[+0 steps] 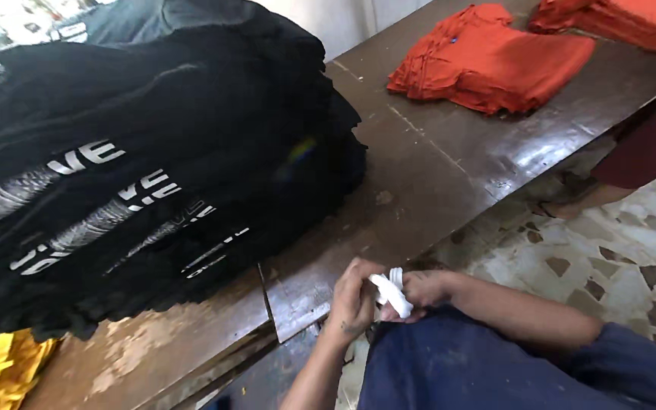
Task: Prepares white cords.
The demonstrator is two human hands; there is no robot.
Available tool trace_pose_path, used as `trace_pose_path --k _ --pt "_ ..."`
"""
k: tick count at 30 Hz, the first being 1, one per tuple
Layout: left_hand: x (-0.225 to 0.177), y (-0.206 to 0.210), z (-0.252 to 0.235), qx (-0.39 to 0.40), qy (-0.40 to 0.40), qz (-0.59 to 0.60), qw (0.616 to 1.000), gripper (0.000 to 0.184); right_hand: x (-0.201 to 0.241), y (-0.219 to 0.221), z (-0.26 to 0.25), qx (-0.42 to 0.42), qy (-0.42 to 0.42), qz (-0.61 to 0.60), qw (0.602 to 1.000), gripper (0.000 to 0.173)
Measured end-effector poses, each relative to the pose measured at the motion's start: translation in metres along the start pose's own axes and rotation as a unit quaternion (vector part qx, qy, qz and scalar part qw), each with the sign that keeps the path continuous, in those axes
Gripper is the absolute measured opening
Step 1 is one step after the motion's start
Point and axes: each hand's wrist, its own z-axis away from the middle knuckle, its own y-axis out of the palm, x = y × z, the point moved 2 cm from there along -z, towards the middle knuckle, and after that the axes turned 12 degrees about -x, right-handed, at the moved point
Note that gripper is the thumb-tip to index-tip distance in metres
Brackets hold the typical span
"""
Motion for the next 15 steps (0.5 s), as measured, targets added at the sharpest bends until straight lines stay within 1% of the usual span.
trace_pose_path --k 4,6,9,12,13,14,15 --pt "-0.008 0.035 0.01 -0.039 -0.046 -0.006 0.998 0.021 -0.006 -0.017 0.02 0.043 0.019 -0.018 0.999 0.026" --pt "-0.01 0.049 0.012 -0.072 -0.062 -0.014 0.995 0.022 -0.015 -0.027 0.022 0.069 0.022 -0.057 0.996 0.022" --pt "-0.015 0.065 0.017 -0.118 -0.101 -0.038 0.987 0.021 -0.028 -0.038 0.025 0.104 0.048 -0.117 0.987 0.019" --pt "-0.022 0.07 0.021 -0.146 -0.127 -0.078 0.978 0.019 -0.033 -0.04 0.028 0.13 0.079 -0.14 0.978 0.022" --pt "-0.025 0.069 0.021 -0.151 -0.123 -0.097 0.976 0.019 -0.035 -0.039 0.028 0.124 0.078 -0.141 0.979 0.023" --pt "-0.027 0.066 0.022 -0.162 -0.114 -0.117 0.973 0.019 -0.035 -0.037 0.028 0.094 0.072 -0.138 0.983 0.023" --pt "-0.031 0.063 0.023 -0.177 -0.107 -0.137 0.969 0.019 -0.034 -0.034 0.028 0.047 0.053 -0.123 0.99 0.019"
